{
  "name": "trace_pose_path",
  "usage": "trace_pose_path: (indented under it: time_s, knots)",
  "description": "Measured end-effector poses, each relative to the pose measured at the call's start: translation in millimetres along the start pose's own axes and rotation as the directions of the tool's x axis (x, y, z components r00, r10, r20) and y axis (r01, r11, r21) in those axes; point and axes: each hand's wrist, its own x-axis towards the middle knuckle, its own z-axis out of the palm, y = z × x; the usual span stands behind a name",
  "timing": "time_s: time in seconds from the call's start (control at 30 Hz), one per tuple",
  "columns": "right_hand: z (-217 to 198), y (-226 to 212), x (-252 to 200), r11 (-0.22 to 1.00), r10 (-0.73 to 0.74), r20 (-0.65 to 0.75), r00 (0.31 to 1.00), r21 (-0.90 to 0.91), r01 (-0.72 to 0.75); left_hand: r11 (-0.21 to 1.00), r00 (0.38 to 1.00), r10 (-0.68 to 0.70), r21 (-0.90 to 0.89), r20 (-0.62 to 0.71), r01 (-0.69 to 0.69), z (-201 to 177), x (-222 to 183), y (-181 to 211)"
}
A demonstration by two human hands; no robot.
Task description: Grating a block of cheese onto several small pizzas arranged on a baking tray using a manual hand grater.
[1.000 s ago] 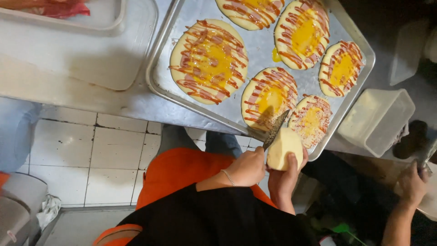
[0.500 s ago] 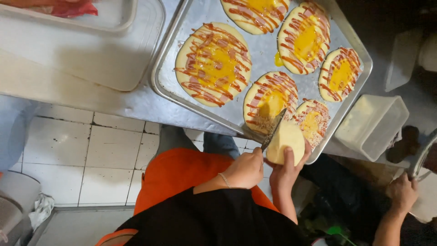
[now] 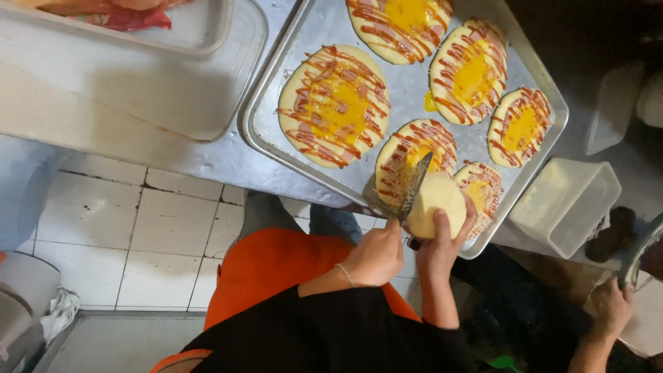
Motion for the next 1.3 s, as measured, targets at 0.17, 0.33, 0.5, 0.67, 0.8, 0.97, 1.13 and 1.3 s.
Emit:
trace_pose_path:
  time_s: [0.17,0.33,0.5,0.67,0.8,0.97,1.13,1.3]
  knots:
    - [12.8,-15.7,16.2,0.999,-0.002,0.011,1.0,-0.043,0.002,0.999,0.999,0.041,-0.033,0.009,-0.04,-6.7,20.1,1.3]
    - [10.7,0.8,38.5,0.999,0.04,-0.014,0.999,-0.033,-0.04,0.999,0.999,0.011,-0.037,0.043,-0.01,-9.9,44.2,-4.8]
    - [14.1,-4.0,46.2,0.999,-0.039,-0.036,0.999,-0.008,0.038,0.997,0.996,0.073,-0.017,0.048,-0.072,-7.1,55.0,-3.5]
    - [-7.6,19.9,73.7,0.997,-0.024,-0.027,0.999,-0.079,0.022,0.999,0.996,0.034,-0.044,0.08,-0.03,-5.0,60.5,-4.8]
    - [14.9,-0.8,81.1,0.996,-0.068,-0.029,0.997,-0.053,0.066,0.994,0.994,0.108,-0.008,-0.002,-0.108,-5.4,66.1,-2.2]
    - [-11.5,3.7,71.7,0.995,-0.064,0.0,0.998,-0.072,0.064,0.997,0.997,0.078,0.003,-0.028,-0.078,-1.8,70.9,4.4]
    - [-14.0,21.4,104.7,0.987,-0.16,-0.025,0.987,-0.018,0.159,0.998,0.998,0.013,-0.066,0.064,-0.008,-0.1,78.0,15.0]
    - [-17.5,9.2,83.3,0.995,-0.095,-0.004,0.995,-0.041,0.095,0.999,0.997,0.006,-0.036,0.081,-0.003,-4.1,95.3,20.4]
